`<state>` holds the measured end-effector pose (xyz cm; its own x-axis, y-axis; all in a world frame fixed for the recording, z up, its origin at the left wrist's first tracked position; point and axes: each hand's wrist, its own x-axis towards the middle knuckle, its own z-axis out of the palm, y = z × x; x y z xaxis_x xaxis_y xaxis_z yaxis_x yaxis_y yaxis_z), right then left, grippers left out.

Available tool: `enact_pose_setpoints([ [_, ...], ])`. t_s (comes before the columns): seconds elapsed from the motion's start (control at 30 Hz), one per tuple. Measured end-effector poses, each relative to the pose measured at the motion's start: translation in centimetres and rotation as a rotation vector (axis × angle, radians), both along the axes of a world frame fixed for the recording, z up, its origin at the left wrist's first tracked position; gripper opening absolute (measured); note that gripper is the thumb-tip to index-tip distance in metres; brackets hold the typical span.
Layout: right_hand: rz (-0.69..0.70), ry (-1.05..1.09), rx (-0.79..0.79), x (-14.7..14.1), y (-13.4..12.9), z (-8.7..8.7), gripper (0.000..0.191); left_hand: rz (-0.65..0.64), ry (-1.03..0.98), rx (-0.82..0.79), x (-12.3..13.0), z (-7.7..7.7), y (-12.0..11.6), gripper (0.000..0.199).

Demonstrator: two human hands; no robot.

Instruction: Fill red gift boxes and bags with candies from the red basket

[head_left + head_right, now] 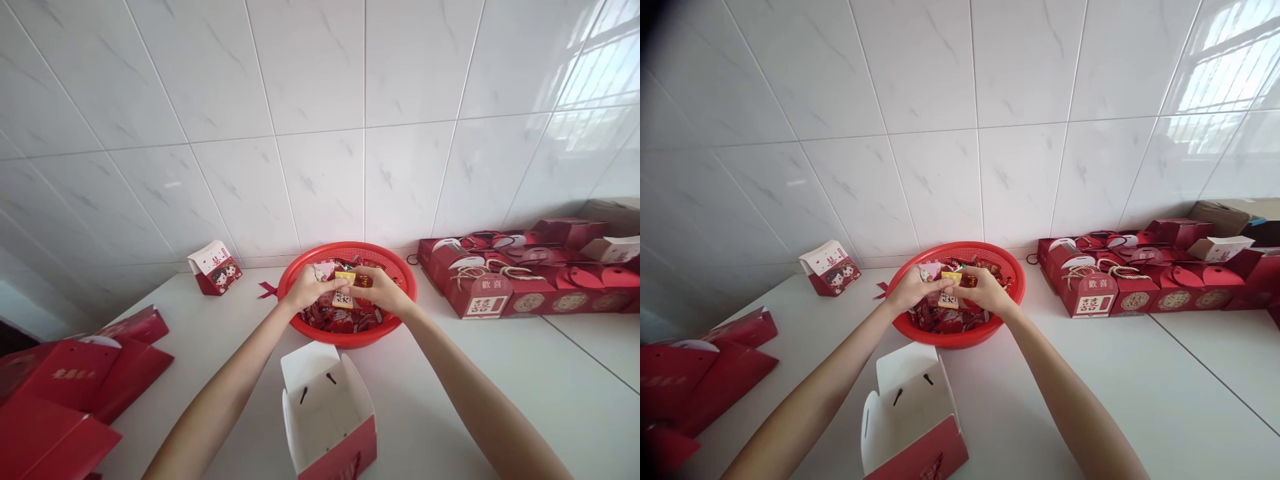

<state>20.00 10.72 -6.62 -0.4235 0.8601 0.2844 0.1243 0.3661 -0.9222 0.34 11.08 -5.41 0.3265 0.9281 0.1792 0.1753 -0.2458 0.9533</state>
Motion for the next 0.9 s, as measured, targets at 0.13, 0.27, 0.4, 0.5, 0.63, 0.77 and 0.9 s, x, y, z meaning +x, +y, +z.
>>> enact_pose_setpoints([
  [0.13, -0.011, 0.010, -0.024, -0.3, 0.2, -0.3, 0.041, 0.018, 0.034, 0.018, -0.1, -0.2, 0.0, 0.047],
  [0.27, -0.045, 0.075, -0.051, -0.2, -0.1, -0.1, 0.043, 0.044, 0.065, 0.071, -0.4, -0.7, 0.4, 0.044],
  [0.4, -0.109, 0.227, -0.167, 0.0, -0.3, 0.3, 0.046, 0.253, 0.090, 0.138, -1.0, -1.5, 1.6, 0.039],
  [0.5, -0.118, 0.278, -0.203, 0.3, -0.4, 0.7, 0.045, 0.476, 0.115, 0.257, -1.6, -1.8, 2.2, 0.045],
  [0.63, -0.077, 0.295, -0.172, 1.1, -1.5, 2.3, 0.044, 0.443, 0.101, 0.458, -2.6, -0.6, 0.8, 0.027],
  [0.77, 0.038, 0.153, -0.066, 1.8, -4.2, 5.0, 0.036, 0.009, 0.335, 0.205, -4.5, 3.0, -3.2, 0.032],
  [0.9, 0.199, -0.083, 0.077, 1.1, -7.3, 6.6, 0.027, -0.169, 0.590, 0.001, -5.8, 5.3, -7.1, 0.032],
])
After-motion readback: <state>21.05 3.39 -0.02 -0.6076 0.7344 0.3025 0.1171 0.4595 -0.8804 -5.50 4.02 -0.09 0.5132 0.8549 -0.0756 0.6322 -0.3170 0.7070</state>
